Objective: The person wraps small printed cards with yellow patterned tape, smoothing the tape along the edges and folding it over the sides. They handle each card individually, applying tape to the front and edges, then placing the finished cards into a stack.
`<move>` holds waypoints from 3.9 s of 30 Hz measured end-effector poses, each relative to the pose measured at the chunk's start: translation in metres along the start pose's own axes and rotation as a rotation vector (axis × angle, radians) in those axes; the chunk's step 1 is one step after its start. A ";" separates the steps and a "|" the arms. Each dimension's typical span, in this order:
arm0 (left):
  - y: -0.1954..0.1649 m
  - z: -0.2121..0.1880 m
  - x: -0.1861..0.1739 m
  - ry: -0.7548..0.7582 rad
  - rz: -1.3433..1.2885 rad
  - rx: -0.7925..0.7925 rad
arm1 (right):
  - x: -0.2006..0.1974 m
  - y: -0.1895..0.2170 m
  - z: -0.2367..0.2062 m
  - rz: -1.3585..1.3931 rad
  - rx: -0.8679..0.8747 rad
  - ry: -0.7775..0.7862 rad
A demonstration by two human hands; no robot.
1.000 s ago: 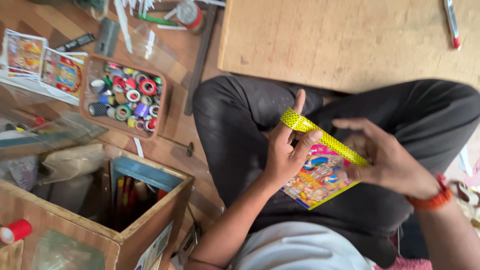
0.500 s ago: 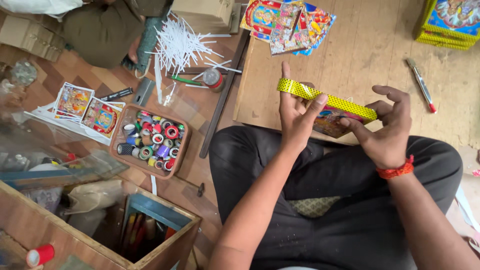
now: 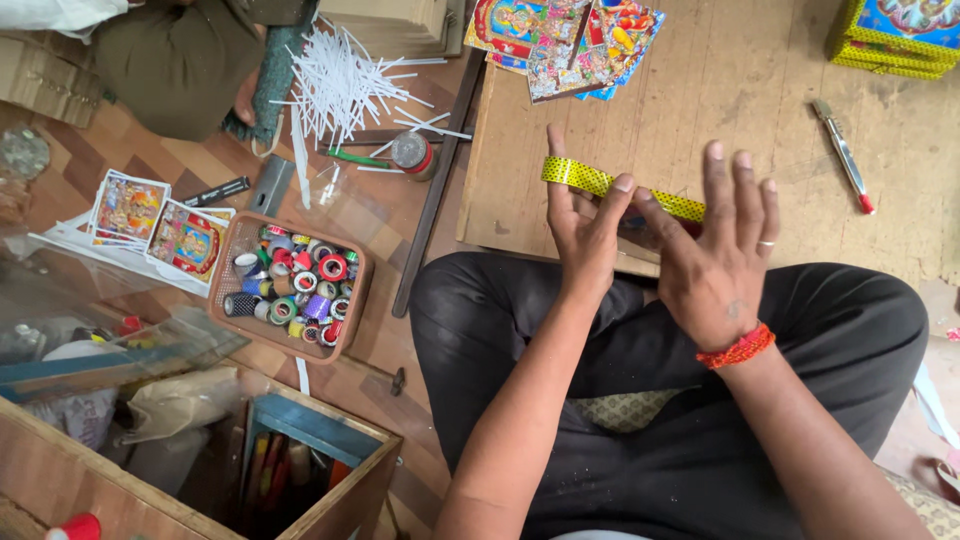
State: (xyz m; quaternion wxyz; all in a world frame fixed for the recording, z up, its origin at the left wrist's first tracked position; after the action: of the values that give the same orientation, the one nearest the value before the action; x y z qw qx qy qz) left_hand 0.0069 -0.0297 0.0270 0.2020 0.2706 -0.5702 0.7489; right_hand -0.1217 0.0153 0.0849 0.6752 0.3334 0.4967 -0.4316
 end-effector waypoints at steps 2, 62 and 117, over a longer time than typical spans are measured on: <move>-0.002 -0.001 0.000 0.006 0.022 0.005 | -0.001 -0.007 -0.005 0.057 -0.009 -0.015; 0.000 -0.029 0.009 0.031 0.295 0.093 | 0.000 -0.098 -0.010 1.788 0.286 -0.196; 0.007 -0.040 -0.002 0.088 0.301 0.072 | 0.012 -0.081 0.004 0.931 0.130 -0.241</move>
State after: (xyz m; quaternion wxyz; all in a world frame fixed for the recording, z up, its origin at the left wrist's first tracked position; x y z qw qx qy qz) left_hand -0.0028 0.0069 0.0131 0.1023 0.1563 -0.5676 0.8018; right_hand -0.1929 -0.0237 0.0731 0.8269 0.5095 0.1851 -0.1495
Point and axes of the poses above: each hand's wrist, its own z-axis towards the middle knuckle, its own x-axis out of the palm, y = z × x, the point moved 5 cm from there along z, towards the middle knuckle, and after that the axes turned 11 degrees about y, right-handed, at the moved point
